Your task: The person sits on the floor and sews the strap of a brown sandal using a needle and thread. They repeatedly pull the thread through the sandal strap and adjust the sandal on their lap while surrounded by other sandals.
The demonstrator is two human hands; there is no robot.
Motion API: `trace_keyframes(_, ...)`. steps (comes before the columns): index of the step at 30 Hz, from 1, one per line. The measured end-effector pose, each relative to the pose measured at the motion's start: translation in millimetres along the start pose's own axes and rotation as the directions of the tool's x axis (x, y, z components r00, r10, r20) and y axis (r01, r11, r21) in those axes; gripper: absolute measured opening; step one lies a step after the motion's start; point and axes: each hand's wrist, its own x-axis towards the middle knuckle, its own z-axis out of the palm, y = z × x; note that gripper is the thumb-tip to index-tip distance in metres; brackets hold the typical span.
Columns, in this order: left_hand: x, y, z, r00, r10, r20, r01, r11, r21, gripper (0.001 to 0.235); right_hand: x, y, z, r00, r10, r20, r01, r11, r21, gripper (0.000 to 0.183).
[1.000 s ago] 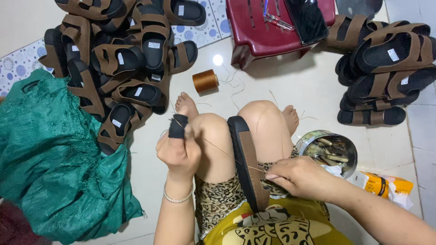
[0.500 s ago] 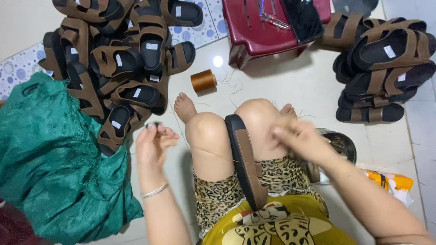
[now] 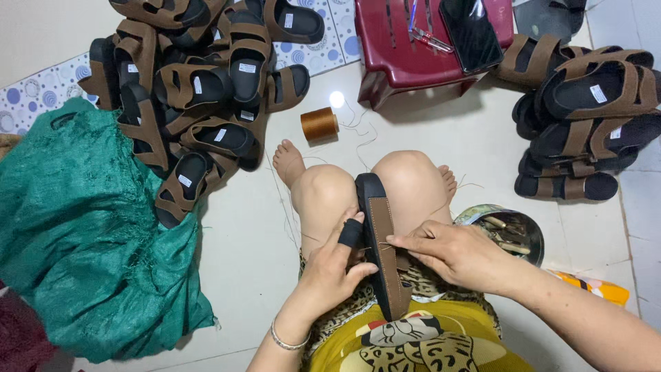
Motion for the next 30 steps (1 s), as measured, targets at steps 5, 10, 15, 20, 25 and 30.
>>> trace_keyframes(5, 5, -11, 2, 0.996, 0.081, 0.033, -0.083, 0.995, 0.052, 0.088, 4, -2, -6, 1.000, -0.001, 0.030, 0.003, 0.998, -0.066, 0.047)
trace_keyframes(10, 4, -17, 5, 0.998, 0.069, -0.004, -0.069, 0.997, -0.036, 0.091, 10, -3, -20, 0.990, -0.007, 0.139, 0.035, 0.980, -0.194, 0.049)
trace_keyframes(15, 3, -25, 11, 0.995, 0.094, -0.030, -0.096, 0.994, -0.059, 0.093, 18, 3, -32, 0.982, -0.036, 0.185, 0.061, 0.990, -0.131, 0.049)
trace_keyframes(20, 4, -21, 9, 0.993, 0.117, -0.033, -0.120, 0.990, -0.081, 0.092, 19, 8, -34, 0.978, -0.114, 0.176, 0.121, 0.992, -0.033, 0.050)
trace_keyframes(25, 4, -24, 11, 0.987, 0.154, -0.051, -0.157, 0.986, -0.060, 0.092, 13, 12, -21, 0.986, -0.141, 0.090, 0.154, 0.975, -0.161, 0.052)
trace_keyframes(30, 6, -26, 18, 0.984, 0.161, -0.071, -0.162, 0.987, -0.006, 0.092, 9, -13, -23, 0.990, -0.009, 0.143, 0.067, 0.910, -0.408, 0.058)
